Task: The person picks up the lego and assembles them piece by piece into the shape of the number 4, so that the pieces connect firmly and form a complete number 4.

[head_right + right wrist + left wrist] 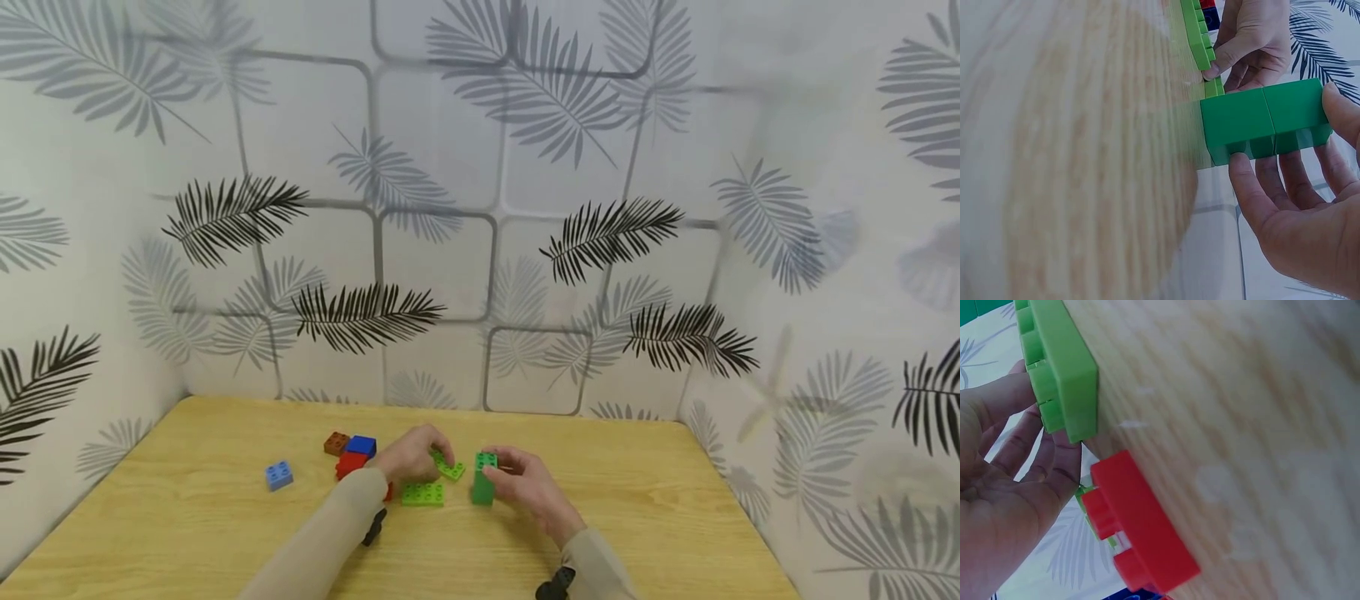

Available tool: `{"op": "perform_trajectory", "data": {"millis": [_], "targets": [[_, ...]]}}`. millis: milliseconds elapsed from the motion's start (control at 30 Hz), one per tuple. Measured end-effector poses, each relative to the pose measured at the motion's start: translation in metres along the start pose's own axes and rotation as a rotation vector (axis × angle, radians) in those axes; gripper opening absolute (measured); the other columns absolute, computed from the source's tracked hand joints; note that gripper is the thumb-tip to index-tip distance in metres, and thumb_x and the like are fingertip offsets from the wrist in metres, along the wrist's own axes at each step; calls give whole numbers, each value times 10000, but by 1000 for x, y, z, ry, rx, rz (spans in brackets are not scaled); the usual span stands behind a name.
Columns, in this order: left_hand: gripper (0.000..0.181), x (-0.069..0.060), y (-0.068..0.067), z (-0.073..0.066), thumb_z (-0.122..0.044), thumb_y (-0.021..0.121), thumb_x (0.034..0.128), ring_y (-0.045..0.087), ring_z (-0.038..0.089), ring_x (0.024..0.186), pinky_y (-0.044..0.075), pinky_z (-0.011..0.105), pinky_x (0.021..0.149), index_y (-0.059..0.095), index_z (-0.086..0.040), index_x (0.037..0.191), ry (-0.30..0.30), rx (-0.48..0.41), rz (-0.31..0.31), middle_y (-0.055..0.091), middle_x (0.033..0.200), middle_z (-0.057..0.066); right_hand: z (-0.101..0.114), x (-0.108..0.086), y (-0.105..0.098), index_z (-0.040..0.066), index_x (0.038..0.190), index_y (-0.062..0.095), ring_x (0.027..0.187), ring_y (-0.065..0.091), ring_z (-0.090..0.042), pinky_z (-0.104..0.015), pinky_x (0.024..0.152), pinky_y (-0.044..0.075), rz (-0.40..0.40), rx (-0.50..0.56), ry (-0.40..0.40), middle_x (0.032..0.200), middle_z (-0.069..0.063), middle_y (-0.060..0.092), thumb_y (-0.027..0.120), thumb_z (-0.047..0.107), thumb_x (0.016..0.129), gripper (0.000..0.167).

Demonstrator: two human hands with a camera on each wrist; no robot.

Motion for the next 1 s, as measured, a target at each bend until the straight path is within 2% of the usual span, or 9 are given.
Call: {"op": "perform_trajectory", "data": {"millis": [333, 500, 600, 767, 1000], "targets": [[402, -1, 2, 4, 178, 638, 703, 548, 179, 1064, 502, 367, 845, 742, -191, 822, 10, 28, 12, 657, 1158, 12, 0, -2, 2, 36, 1426, 483, 1094, 607, -171, -413, 925, 534, 13, 14, 3, 1355, -176, 547, 647, 312, 955, 570], [370, -1, 1, -2, 167, 671, 716, 588, 176, 1047, 520, 394, 890, 741, -171, 847, 47, 58, 20, 691, 1063, -9, 3, -2, 3, 35, 1423, 486, 1104, 606, -179, -427, 943, 528, 12, 19, -2, 1371, -191, 533, 642, 305, 960, 558], [324, -1, 1, -5, 143, 710, 728, 606, 176, 975, 531, 399, 864, 741, -152, 857, 67, 56, 25, 705, 995, -10, 4, -3, 2, 36, 1423, 485, 1117, 602, -184, -435, 954, 521, 8, 16, -1, 1385, -198, 522, 640, 305, 961, 556], [235, -3, 2, -4, 42, 766, 780, 615, 185, 959, 522, 420, 882, 734, -142, 921, 57, 8, 31, 704, 991, -3, 3, -3, 3, 53, 1415, 496, 1135, 592, -198, -442, 955, 518, 3, 16, 1, 1395, -202, 514, 634, 301, 965, 533], [222, -7, -2, -1, -110, 747, 824, 582, 206, 997, 513, 431, 846, 693, -181, 1027, 26, -161, 6, 634, 1083, 23, 1, -2, 4, 53, 1440, 464, 1159, 586, -222, -431, 958, 517, 12, 24, -5, 1405, -201, 502, 636, 316, 962, 572]]}}
Point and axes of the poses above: each hand's wrist, its own x-axis towards the middle knuckle, its own y-axis out of the palm, z = x × y, the point moved 8 cm from there along x, towards the middle knuckle
